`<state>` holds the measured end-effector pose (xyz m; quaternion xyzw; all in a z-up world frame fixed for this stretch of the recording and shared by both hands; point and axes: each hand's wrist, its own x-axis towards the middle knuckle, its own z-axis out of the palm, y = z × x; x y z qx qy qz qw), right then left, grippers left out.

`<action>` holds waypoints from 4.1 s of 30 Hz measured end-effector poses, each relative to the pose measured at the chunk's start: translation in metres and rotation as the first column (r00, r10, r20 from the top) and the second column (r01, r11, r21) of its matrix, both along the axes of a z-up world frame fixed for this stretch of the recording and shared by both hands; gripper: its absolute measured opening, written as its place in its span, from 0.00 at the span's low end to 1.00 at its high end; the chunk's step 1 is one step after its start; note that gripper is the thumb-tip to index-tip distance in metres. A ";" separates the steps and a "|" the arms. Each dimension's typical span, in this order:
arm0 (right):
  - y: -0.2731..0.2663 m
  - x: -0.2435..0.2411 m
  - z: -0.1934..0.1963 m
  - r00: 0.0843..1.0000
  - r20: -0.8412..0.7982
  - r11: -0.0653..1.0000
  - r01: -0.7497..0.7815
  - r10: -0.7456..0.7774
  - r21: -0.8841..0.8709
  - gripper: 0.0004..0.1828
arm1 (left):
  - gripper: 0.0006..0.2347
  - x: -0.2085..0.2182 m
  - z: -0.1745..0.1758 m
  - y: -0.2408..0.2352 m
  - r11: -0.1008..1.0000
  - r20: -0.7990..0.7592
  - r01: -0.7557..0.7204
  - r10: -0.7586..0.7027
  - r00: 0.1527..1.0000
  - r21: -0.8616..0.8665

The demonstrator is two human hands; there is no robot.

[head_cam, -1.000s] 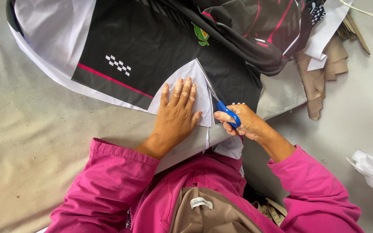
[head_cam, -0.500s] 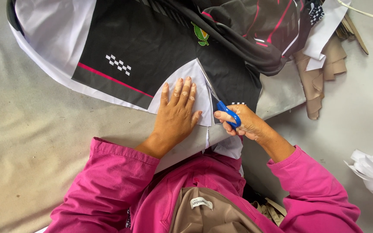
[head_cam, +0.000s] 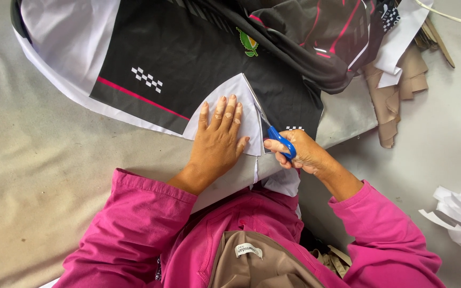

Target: Cutting out garment patterns from printed fabric using scissors

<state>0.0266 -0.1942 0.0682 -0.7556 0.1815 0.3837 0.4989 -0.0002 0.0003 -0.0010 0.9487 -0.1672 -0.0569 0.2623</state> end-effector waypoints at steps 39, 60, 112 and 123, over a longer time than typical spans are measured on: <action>-0.215 0.052 -0.038 0.259 0.955 0.644 0.708 0.145 -0.290 0.13 | 0.02 0.070 0.064 -0.159 0.984 0.486 0.120 -0.041 0.873 -0.134; -0.118 0.271 -0.115 0.380 0.878 0.635 0.609 0.292 -0.475 0.21 | 0.18 0.196 -0.047 0.175 0.777 0.430 -0.568 0.625 0.651 -0.271; -0.038 0.026 -0.104 -0.243 0.821 0.854 0.212 0.517 -0.475 0.10 | 0.25 -0.123 -0.026 0.226 0.911 0.512 -0.410 0.332 0.792 0.043; -0.107 0.013 -0.100 0.086 0.929 0.901 0.223 0.361 -0.371 0.08 | 0.19 -0.113 0.084 0.155 0.887 -0.165 -0.218 0.307 0.937 0.408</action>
